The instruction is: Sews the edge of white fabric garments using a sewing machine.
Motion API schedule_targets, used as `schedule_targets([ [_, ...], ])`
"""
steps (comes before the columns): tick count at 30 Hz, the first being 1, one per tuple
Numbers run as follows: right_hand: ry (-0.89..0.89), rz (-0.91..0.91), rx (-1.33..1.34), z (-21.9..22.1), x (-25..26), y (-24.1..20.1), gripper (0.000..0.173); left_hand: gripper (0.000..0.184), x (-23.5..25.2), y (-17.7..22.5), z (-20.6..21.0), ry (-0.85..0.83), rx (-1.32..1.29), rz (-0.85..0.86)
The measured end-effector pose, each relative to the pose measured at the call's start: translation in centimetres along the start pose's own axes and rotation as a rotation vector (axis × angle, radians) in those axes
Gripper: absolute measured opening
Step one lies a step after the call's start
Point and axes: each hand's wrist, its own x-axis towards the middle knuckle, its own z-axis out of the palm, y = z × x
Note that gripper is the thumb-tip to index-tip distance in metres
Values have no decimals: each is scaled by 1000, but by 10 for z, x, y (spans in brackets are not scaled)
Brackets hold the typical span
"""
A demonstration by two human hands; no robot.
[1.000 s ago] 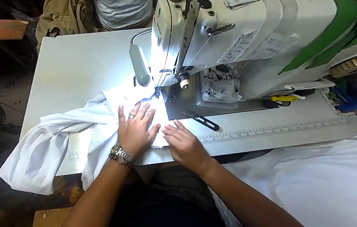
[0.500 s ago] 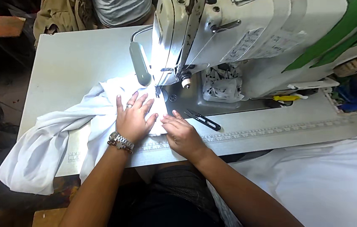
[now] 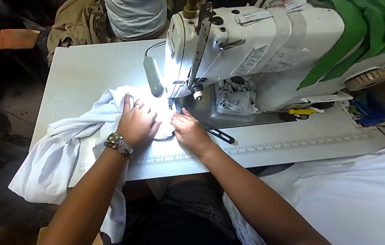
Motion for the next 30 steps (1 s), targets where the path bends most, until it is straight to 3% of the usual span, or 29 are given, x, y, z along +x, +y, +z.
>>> schedule_targets([
  [4, -18, 12, 7, -4, 2, 1, 22, 33, -21, 17, -43, 20, 36, 177],
  [7, -11, 15, 21, -4, 0, 1, 23, 32, -32, 38, -63, -42, -160, 304],
  [10, 43, -81, 75, -6, -13, -5, 14, 30, -31, 56, -57, 14, -378, 372],
  [13, 53, -97, 132, -14, -42, -20, 15, 28, -24, 60, -36, 94, -437, 190],
  [16, 49, -182, 96, -15, -63, -16, 23, 48, -27, 52, 11, 1, -169, -109],
  [18, 36, -199, 78, -17, -69, -13, 25, 51, -33, 51, 27, -24, -64, -227],
  [30, 7, -82, 110, -15, -55, -5, 22, 48, -24, 49, 33, -18, -95, -293],
])
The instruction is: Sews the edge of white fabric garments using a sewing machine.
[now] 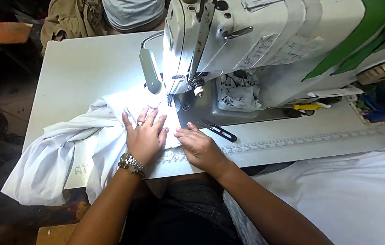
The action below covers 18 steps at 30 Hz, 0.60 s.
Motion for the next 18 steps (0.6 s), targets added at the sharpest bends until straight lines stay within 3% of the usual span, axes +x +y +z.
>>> schedule_targets([
  [18, 6, 91, -4, 7, 54, 21, 23, 46, 46, -20, -11, -45, 3, -37],
])
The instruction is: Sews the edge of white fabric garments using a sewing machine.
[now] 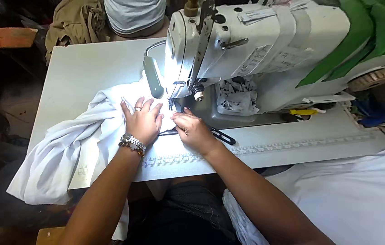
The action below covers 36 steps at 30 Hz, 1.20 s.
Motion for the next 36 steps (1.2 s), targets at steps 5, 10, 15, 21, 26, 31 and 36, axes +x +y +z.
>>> schedule_targets([
  [5, -6, 10, 9, 0, 1, 2, 23, 35, -18, -13, -29, 185, 147, 261],
  [10, -55, 7, -51, -2, 1, -3, 21, 25, -61, 19, -73, -6, -3, 542],
  [15, -55, -111, -42, -2, -31, -22, 17, 29, -53, 22, -39, 97, -240, 541],
  [21, 12, -86, -66, -7, -73, -28, 25, 52, -55, 20, 6, 122, 17, 64],
  [26, 23, -25, -45, -5, -73, -32, 25, 51, -59, 27, 13, 134, 14, -9],
  [31, 21, 18, -13, -3, -62, -29, 25, 49, -52, 22, 13, 148, 8, 12],
  [36, -5, 40, -9, -2, -40, -20, 23, 48, -33, 16, 6, 90, 3, -26],
])
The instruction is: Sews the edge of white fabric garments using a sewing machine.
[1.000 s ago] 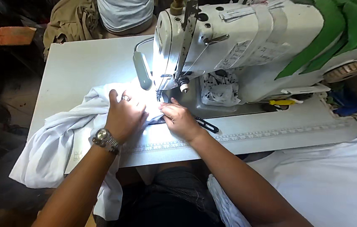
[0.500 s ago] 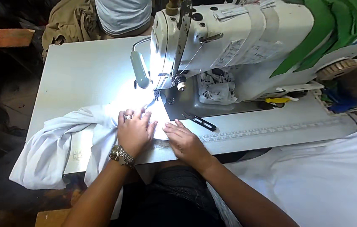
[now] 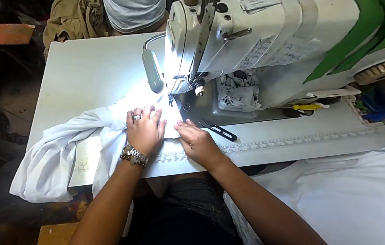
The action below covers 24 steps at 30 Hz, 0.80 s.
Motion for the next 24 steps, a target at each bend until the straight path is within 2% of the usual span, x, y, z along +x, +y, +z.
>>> schedule_targets([
  [6, 13, 21, -19, 5, 11, 1, 20, 47, 14, -8, 0, 22, -2, 15],
  [18, -54, 98, -53, 9, 34, 4, 30, 45, 40, -8, -20, -153, -98, -105],
  [21, -23, 27, -72, 5, 28, 0, 32, 45, 39, -6, -24, -165, -126, -110],
  [24, 13, -29, -82, -17, 10, -7, 36, 44, 37, -5, -28, -181, -156, -108],
])
